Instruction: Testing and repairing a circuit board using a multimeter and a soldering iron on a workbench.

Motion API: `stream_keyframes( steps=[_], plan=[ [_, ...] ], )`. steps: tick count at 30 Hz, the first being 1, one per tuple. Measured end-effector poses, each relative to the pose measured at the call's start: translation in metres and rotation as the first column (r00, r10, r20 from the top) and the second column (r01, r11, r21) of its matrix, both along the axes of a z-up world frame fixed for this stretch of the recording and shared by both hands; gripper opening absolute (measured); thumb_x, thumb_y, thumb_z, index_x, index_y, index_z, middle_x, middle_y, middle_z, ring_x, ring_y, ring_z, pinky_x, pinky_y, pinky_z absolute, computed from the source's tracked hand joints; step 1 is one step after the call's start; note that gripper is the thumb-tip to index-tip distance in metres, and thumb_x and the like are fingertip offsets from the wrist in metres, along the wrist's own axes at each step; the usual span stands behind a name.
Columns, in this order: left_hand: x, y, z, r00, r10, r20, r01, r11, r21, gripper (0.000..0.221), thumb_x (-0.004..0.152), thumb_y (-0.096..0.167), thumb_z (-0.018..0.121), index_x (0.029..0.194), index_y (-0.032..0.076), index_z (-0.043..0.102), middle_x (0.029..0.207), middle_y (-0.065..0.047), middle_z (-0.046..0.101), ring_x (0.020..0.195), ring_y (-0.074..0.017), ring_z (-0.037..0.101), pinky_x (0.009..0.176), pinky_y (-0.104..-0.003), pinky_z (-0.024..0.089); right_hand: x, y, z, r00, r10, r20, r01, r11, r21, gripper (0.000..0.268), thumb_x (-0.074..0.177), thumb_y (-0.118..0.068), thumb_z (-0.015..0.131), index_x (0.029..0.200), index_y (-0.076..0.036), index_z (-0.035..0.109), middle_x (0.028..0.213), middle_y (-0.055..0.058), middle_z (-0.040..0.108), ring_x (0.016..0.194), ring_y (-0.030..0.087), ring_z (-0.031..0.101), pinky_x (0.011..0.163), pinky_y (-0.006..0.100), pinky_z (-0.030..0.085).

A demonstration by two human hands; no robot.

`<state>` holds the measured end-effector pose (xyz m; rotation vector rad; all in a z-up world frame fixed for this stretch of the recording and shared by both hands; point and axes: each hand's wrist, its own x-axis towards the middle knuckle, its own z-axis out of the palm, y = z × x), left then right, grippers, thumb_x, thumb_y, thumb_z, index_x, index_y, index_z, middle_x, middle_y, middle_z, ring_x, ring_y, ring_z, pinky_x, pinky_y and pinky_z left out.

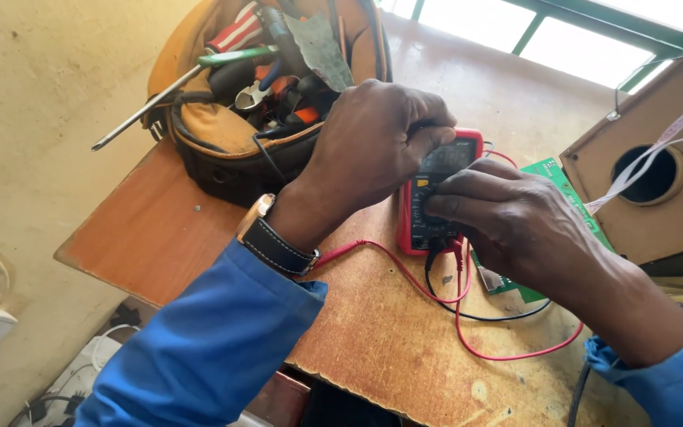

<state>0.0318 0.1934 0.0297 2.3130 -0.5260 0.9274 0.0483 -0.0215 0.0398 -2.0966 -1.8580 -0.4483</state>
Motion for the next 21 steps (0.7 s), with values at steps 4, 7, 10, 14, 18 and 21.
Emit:
stream_keyframes(
  steps=[4, 7, 10, 14, 18, 21],
  plan=[
    [0.001, -0.002, 0.000, 1.000, 0.013, 0.004, -0.013, 1.000, 0.012, 0.016, 0.087, 0.027, 0.070, 0.093, 0.017, 0.082, 0.079, -0.009, 0.078, 0.069, -0.0375, 0.070, 0.060, -0.048, 0.047, 0.003, -0.005, 0.003, 1.000, -0.013, 0.021, 0.015, 0.996, -0.084, 0.023, 0.094, -0.004, 0.060, 0.112, -0.011, 0.072, 0.105, 0.006, 0.069, 0.089, 0.033, 0.064, 0.068, 0.045, 0.052],
    [0.001, -0.004, -0.001, 1.000, 0.028, -0.007, -0.028, 0.999, 0.015, 0.018, 0.087, 0.028, 0.069, 0.096, 0.017, 0.081, 0.080, -0.009, 0.079, 0.073, -0.0340, 0.071, 0.063, -0.047, 0.047, 0.004, 0.000, 0.012, 0.991, 0.054, -0.126, -0.046, 0.997, 0.067, 0.005, 0.095, -0.009, 0.072, 0.096, -0.005, 0.073, 0.086, 0.007, 0.069, 0.073, 0.025, 0.064, 0.064, 0.039, 0.054],
    [-0.006, -0.009, -0.002, 0.998, 0.016, 0.058, -0.016, 1.000, -0.007, 0.019, 0.094, 0.026, 0.068, 0.102, 0.012, 0.079, 0.095, -0.006, 0.080, 0.086, -0.0293, 0.072, 0.074, -0.043, 0.051, 0.028, -0.017, 0.031, 0.937, -0.250, -0.244, 0.294, 0.941, 0.165, 0.008, 0.099, -0.013, 0.071, 0.096, -0.006, 0.075, 0.088, 0.004, 0.070, 0.076, 0.016, 0.059, 0.076, 0.031, 0.048],
    [-0.016, -0.020, 0.011, 0.993, -0.056, 0.106, 0.063, 0.996, -0.062, 0.019, 0.096, 0.016, 0.066, 0.109, 0.005, 0.076, 0.105, -0.011, 0.078, 0.097, -0.0304, 0.072, 0.086, -0.041, 0.052, 0.101, -0.010, 0.033, 0.744, -0.541, -0.393, 0.604, 0.795, 0.049, 0.019, 0.093, -0.020, 0.062, 0.102, -0.015, 0.079, 0.101, -0.005, 0.079, 0.068, 0.015, 0.065, 0.069, 0.031, 0.053],
    [-0.047, -0.033, 0.022, 0.988, -0.028, 0.151, 0.037, 0.998, -0.052, 0.008, 0.099, 0.007, 0.069, 0.105, 0.002, 0.071, 0.089, -0.010, 0.071, 0.080, -0.0260, 0.064, 0.074, -0.038, 0.049, 0.141, 0.007, 0.001, 0.838, -0.523, -0.154, 0.443, 0.818, -0.366, 0.028, 0.089, -0.017, 0.060, 0.109, -0.023, 0.079, 0.110, 0.002, 0.077, 0.099, 0.027, 0.068, 0.083, 0.044, 0.052],
    [-0.080, -0.031, 0.013, 0.998, 0.063, 0.002, -0.063, 0.997, 0.052, 0.012, 0.095, 0.012, 0.069, 0.104, 0.005, 0.069, 0.092, -0.010, 0.073, 0.084, -0.0282, 0.066, 0.073, -0.041, 0.051, 0.150, 0.020, -0.009, 0.814, -0.566, -0.129, 0.456, 0.761, -0.462, 0.033, 0.088, -0.021, 0.063, 0.119, -0.023, 0.074, 0.114, 0.004, 0.075, 0.106, 0.030, 0.068, 0.088, 0.046, 0.052]
  ],
)
